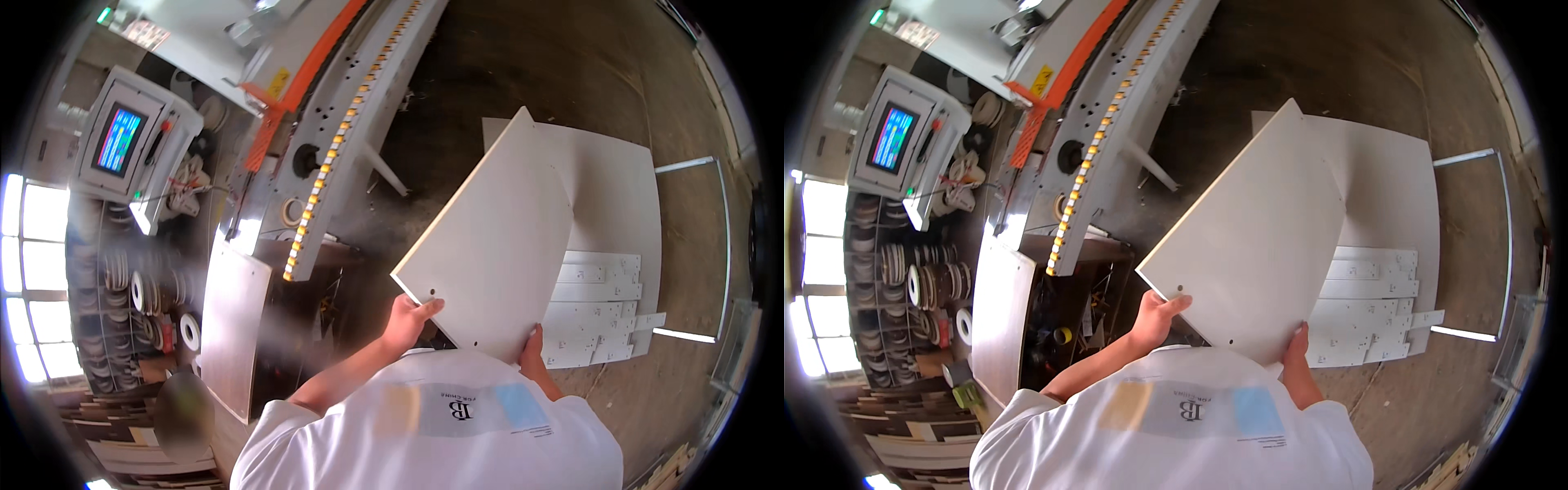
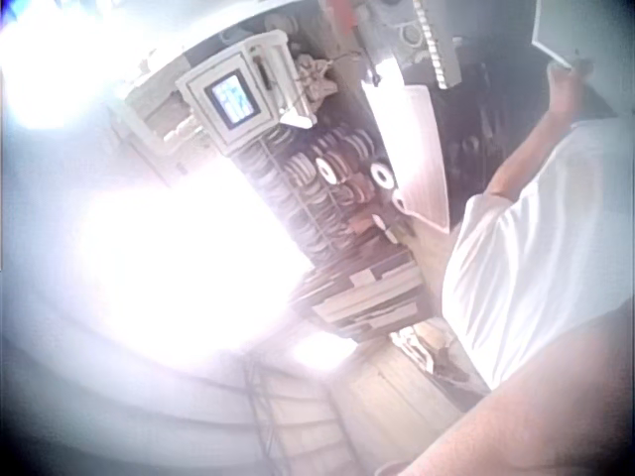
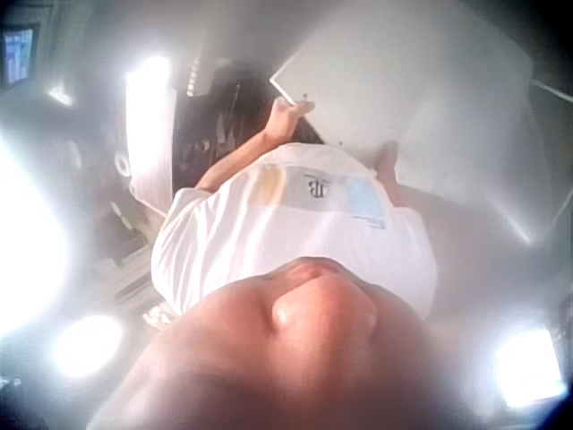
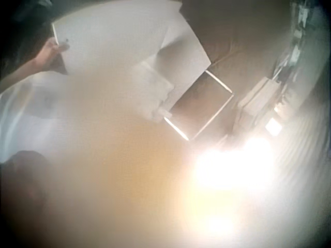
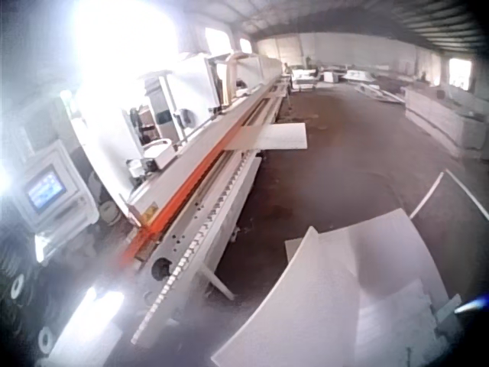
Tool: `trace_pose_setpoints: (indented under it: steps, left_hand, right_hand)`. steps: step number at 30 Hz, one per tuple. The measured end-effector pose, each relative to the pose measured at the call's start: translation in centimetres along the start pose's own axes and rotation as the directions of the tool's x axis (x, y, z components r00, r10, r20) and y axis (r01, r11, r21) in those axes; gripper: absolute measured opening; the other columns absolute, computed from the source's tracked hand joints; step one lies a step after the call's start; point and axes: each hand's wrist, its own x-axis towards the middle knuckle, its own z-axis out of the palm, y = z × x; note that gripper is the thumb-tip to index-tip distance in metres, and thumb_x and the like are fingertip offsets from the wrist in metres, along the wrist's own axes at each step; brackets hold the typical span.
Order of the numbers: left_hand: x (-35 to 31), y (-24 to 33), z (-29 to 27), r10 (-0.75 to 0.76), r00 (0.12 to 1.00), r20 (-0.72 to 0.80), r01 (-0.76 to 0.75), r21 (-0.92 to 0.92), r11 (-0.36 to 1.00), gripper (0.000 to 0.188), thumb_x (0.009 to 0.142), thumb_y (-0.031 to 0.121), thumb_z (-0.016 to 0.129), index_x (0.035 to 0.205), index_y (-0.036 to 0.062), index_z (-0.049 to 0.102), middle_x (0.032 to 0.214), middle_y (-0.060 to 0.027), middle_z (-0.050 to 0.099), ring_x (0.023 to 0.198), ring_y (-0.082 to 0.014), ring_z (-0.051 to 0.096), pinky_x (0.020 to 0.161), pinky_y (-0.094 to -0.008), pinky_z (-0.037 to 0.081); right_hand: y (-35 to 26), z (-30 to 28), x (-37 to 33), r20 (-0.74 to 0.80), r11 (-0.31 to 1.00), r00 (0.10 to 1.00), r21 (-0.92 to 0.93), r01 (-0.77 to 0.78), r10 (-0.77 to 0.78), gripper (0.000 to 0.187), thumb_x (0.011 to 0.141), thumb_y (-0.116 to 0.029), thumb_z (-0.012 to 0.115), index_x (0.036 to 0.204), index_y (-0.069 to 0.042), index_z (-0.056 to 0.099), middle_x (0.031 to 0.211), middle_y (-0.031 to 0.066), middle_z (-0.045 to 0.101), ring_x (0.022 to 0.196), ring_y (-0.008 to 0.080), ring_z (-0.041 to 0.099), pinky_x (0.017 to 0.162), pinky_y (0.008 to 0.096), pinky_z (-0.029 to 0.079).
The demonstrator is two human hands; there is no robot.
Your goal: The person repeatedly picks up white rectangular panels from a stack, places them onto a machine conveyor belt, and then retrieves them to stack them elsewhere. The task involves handling multiple panels one at a time in a repetitive cycle.
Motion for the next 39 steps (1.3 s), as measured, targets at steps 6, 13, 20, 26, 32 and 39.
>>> trace_pose_setpoints:
  steps: [6, 13, 20, 26, 32, 39]
  left_hand:
    - [-5.4, -1.8, -5.3, 0.156, 0.986, -0.053, -0.162, -0.16, 0.974, 0.02, 0.091, 0.007, 0.068, 0.108, -0.0018, 0.069, 0.105, -0.0061, 0.071, 0.099, -0.0152, 0.064, 0.09, -0.0333, 0.049]
    - [-13.6, -10.6, -17.1, 0.218, 0.975, -0.045, -0.201, -0.598, 0.776, 0.043, 0.086, -0.003, 0.062, 0.128, 0.0059, 0.061, 0.126, -0.0049, 0.067, 0.122, -0.0221, 0.06, 0.107, -0.0393, 0.044]
    - [-21.0, -21.7, -28.0, 0.196, 0.979, -0.059, -0.168, -0.78, 0.603, 0.057, 0.081, 0.008, 0.068, 0.136, 0.0083, 0.055, 0.131, -0.0069, 0.064, 0.127, -0.0271, 0.057, 0.11, -0.0427, 0.043]
    - [-22.8, -29.6, -35.8, 0.093, 0.981, -0.17, -0.194, -0.844, 0.5, 0.055, 0.084, 0.018, 0.07, 0.136, 0.0073, 0.055, 0.132, -0.0086, 0.064, 0.127, -0.0279, 0.057, 0.112, -0.0456, 0.041]
    - [-22.6, -29.8, -41.1, 0.021, 0.895, -0.445, -0.414, -0.814, 0.406, 0.045, 0.095, 0.03, 0.066, 0.133, 0.0069, 0.056, 0.128, -0.0084, 0.065, 0.124, -0.0292, 0.058, 0.112, -0.048, 0.041]
    - [-23.1, -31.0, -38.8, -0.127, 0.935, -0.331, -0.068, -0.517, 0.853, 0.034, 0.104, 0.032, 0.057, 0.124, 0.0038, 0.06, 0.113, -0.008, 0.07, 0.098, -0.021, 0.069, 0.085, -0.0371, 0.056]
  right_hand:
    - [2.9, 3.3, -4.5, 0.047, 0.998, 0.998, 0.022, -0.052, 0.051, 0.065, 0.099, -0.054, 0.044, 0.143, -0.006, 0.051, 0.141, 0.0121, 0.056, 0.129, 0.0305, 0.055, 0.108, 0.0459, 0.045]
    - [7.2, 6.4, -9.7, 0.041, 0.985, 0.986, -0.05, 0.165, -0.163, 0.06, 0.097, -0.051, 0.05, 0.13, -0.002, 0.061, 0.125, 0.0124, 0.065, 0.113, 0.0304, 0.064, 0.095, 0.046, 0.054]
    - [12.2, 12.9, -18.4, -0.124, 0.875, 0.889, -0.284, 0.393, -0.44, 0.052, 0.092, -0.046, 0.058, 0.106, 0.002, 0.07, 0.103, 0.0132, 0.071, 0.091, 0.0276, 0.07, 0.077, 0.044, 0.058]
    - [17.9, 16.8, -20.4, -0.1, 0.791, 0.854, -0.443, 0.422, -0.511, 0.053, 0.091, -0.046, 0.06, 0.096, 0.005, 0.071, 0.096, 0.0122, 0.073, 0.083, 0.0253, 0.07, 0.073, 0.0424, 0.057]
    - [23.9, 20.7, -20.8, 0.187, 0.701, 0.899, -0.57, 0.429, -0.397, 0.063, 0.091, -0.054, 0.063, 0.106, 0.007, 0.069, 0.1, 0.0132, 0.072, 0.091, 0.0246, 0.069, 0.083, 0.0389, 0.055]
    - [27.7, 26.4, -23.3, 0.447, 0.525, 0.893, -0.77, 0.361, 0.041, 0.054, 0.093, -0.043, 0.068, 0.13, -0.004, 0.059, 0.118, 0.0101, 0.068, 0.096, 0.0208, 0.071, 0.081, 0.038, 0.058]
